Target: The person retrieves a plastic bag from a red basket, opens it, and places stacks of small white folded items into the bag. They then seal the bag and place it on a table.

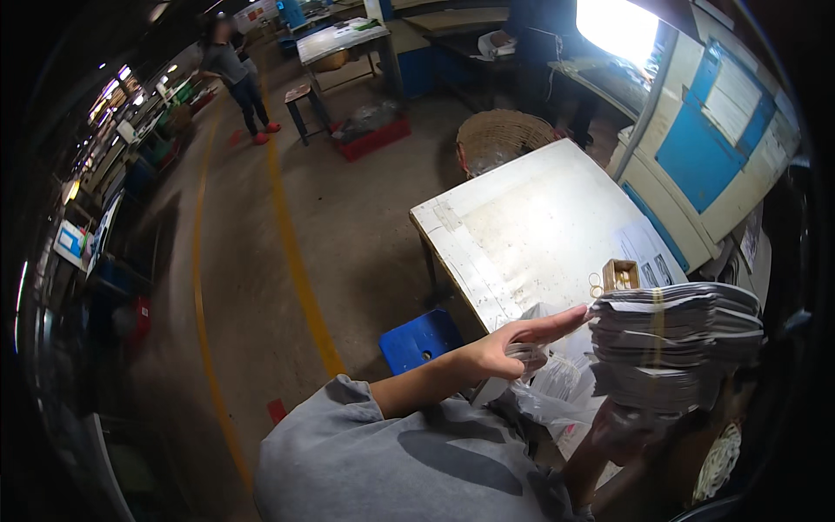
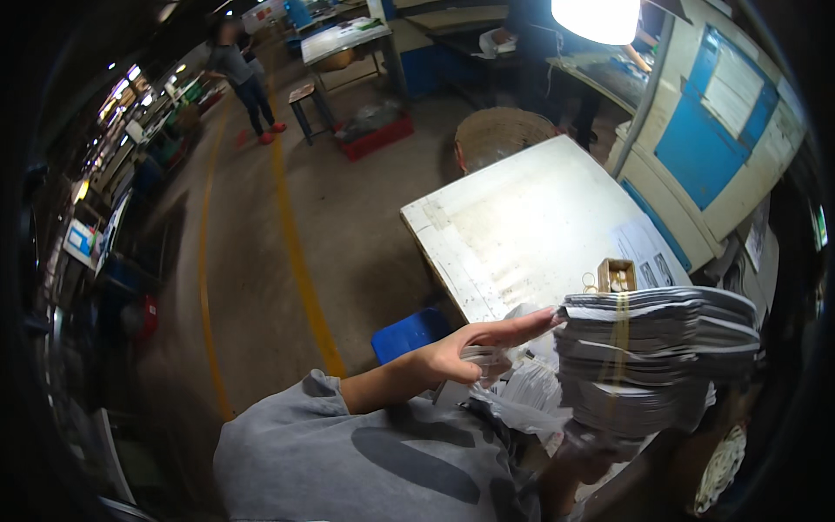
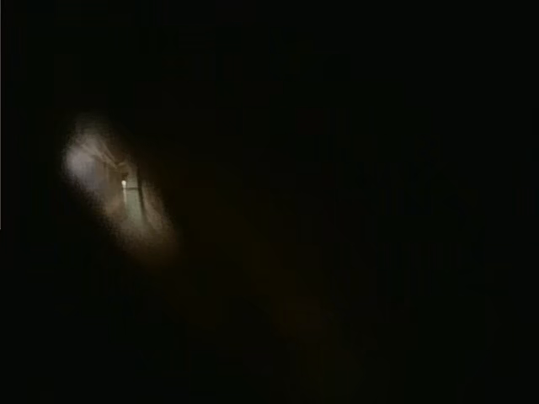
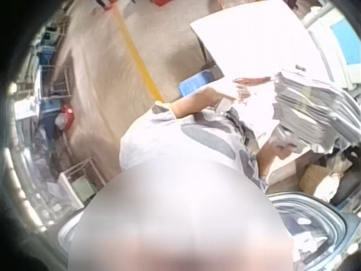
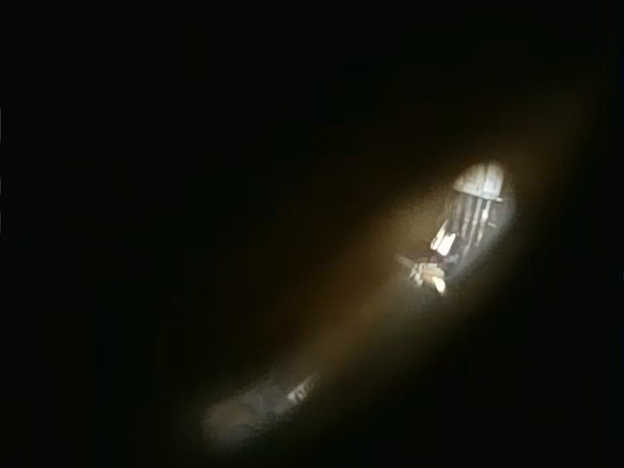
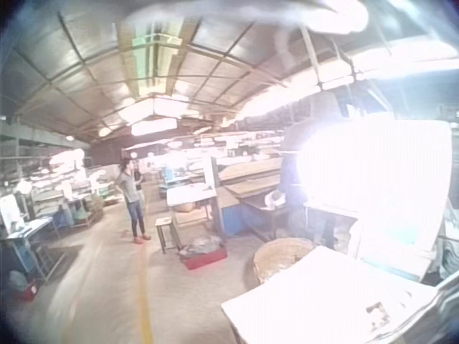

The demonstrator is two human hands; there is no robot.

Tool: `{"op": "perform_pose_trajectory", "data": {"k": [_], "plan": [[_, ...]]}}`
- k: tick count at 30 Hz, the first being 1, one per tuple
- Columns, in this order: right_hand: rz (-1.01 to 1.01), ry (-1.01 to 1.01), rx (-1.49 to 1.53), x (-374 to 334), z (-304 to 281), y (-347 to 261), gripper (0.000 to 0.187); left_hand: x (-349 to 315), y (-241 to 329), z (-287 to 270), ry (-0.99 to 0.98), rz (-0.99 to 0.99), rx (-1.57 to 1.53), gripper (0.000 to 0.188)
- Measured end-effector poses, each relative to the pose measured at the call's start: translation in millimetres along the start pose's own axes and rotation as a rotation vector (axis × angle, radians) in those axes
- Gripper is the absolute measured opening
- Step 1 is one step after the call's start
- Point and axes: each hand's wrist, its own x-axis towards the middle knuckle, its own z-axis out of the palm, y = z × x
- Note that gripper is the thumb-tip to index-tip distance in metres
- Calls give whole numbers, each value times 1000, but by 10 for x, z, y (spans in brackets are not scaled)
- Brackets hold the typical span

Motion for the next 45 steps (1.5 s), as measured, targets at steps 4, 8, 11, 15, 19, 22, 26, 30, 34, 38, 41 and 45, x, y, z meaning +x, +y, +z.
{"op": "perform_pose_trajectory", "data": {"k": [4,8,11,15,19,22,26,30,34,38,41,45], "plan": [[-164,45,97,-163,160,225,47,-2,75,-39,90,3,-19,102],[-187,-115,-22,-481,227,332,43,-25,-30,-139,192,-42,-18,96],[-123,-210,-188,-636,200,374,43,-11,-116,-237,193,16,80,91],[119,131,-150,-486,113,488,49,-49,-101,-235,172,19,32,87],[420,540,93,-103,-167,515,55,-32,51,-186,40,57,58,93],[583,764,318,101,-429,409,60,-10,133,-138,105,38,148,103],[627,813,855,213,-593,198,66,42,177,-106,129,26,192,105],[731,639,1249,262,-475,-9,73,127,178,-8,88,18,272,110],[819,445,1415,406,-297,-218,80,112,265,48,-5,5,273,112],[783,241,1327,735,-215,-371,92,9,345,48,5,-21,275,111],[694,110,1091,1050,-203,-439,106,9,318,29,-1,-14,241,112],[323,-87,540,1276,-125,-617,103,104,206,-48,50,21,254,110]]}}
